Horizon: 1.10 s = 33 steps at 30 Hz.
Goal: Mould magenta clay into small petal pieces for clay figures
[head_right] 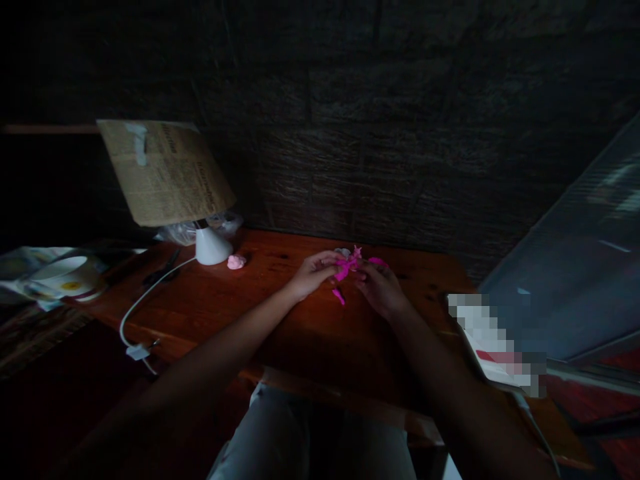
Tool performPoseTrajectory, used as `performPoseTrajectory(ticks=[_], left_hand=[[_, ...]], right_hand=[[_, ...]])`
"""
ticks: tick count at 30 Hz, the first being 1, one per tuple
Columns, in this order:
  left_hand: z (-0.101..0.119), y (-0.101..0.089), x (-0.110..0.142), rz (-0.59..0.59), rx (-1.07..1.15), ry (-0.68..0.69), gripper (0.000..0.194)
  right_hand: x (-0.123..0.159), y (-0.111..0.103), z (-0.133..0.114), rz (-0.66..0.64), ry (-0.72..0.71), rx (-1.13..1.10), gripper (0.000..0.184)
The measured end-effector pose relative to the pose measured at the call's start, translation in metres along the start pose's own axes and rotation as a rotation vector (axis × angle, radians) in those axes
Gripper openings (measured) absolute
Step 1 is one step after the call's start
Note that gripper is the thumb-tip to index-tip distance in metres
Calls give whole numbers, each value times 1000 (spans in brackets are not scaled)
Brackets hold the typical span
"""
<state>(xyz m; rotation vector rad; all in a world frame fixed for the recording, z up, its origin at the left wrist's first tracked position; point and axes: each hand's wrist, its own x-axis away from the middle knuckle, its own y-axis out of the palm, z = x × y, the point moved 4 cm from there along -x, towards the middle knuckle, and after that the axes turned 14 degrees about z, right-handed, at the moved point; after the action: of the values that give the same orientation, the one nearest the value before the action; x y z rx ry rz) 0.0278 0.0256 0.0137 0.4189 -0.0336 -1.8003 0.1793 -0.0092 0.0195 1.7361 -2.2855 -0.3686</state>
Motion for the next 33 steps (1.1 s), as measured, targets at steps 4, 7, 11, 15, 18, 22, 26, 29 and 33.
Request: performPoseTrajectory(ticks=[4, 7, 11, 15, 18, 22, 26, 29, 33], left_hand=[[-4, -2, -3, -4, 29, 15, 35], [-6, -3, -5, 18, 45, 26, 36], [-4, -4, -6, 17, 30, 55, 37], [-2, -7, -6, -13, -29, 88, 33], [-2, -7, -5, -47, -59, 110, 29], [1, -6, -3, -97, -62, 116, 22], [6, -4, 1, -183, -87, 115, 18], [9, -10, -1, -190, -165, 145, 18], [12, -33, -8, -110, -548, 293, 14]], right_hand=[[-1, -4, 1, 16, -56, 112, 34], [-1, -4, 1, 14, -114, 185, 39], [0, -5, 1, -24, -134, 261, 44], [2, -6, 0, -66, -206, 443, 42], [3, -5, 0, -68, -290, 519, 40], [2, -4, 1, -51, -342, 558, 34], [-3, -16, -9, 141, -392, 490, 27], [-5, -21, -12, 127, -358, 406, 27], [-3, -19, -5, 59, -206, 313, 31]])
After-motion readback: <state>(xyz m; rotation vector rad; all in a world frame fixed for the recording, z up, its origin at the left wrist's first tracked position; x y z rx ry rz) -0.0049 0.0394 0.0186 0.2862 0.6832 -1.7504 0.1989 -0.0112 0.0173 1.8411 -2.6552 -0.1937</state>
